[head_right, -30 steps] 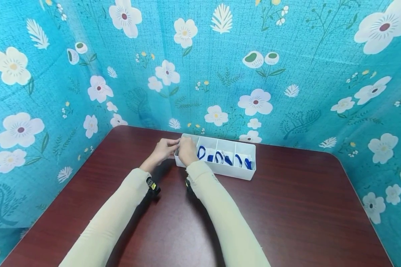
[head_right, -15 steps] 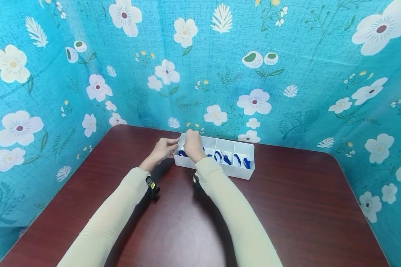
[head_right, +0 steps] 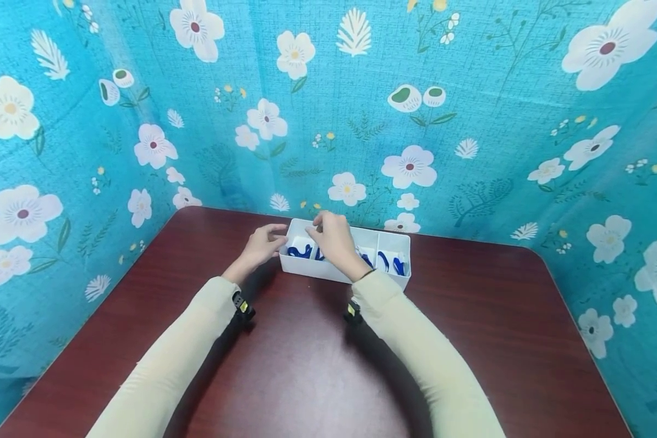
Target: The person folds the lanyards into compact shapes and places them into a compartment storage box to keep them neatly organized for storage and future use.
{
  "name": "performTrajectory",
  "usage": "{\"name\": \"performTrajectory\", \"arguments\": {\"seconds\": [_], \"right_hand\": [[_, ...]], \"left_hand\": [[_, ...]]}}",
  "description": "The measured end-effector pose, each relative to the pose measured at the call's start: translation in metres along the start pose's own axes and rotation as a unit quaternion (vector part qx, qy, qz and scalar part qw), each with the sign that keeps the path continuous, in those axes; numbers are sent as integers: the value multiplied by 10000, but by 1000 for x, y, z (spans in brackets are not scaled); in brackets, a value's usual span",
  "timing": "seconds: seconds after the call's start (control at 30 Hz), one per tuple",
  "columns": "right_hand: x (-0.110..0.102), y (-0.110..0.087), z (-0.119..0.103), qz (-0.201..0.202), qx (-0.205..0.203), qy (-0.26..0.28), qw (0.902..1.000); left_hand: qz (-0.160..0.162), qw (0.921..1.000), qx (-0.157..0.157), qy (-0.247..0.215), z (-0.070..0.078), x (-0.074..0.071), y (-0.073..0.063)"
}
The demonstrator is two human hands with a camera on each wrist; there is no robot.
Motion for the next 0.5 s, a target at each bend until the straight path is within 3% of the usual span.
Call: {"name": "performTrajectory", "arguments": {"seconds": [0.27, 0.37, 0.5], "right_hand": [[-33, -45, 7, 429, -560, -154, 9974], [-46, -64, 16, 540, -463, -466, 9964], [-62, -86, 32, 699, -368, -966, 9922]], "left_hand": [[89, 9927, 272, 1175, 9, -13, -15], [145, 9832, 308, 1794, 11, -19, -24], [266, 9632, 550, 2617, 14, -26, -35]]}}
Point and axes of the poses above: each hand's wrist, its own y-axis towards the middle knuckle, its own x-axis out of the palm, z = x × y, the point moved 4 cm from there along y, towards the middle knuckle, and after that the axes turned 15 degrees about -z, right-handed, at the moved point
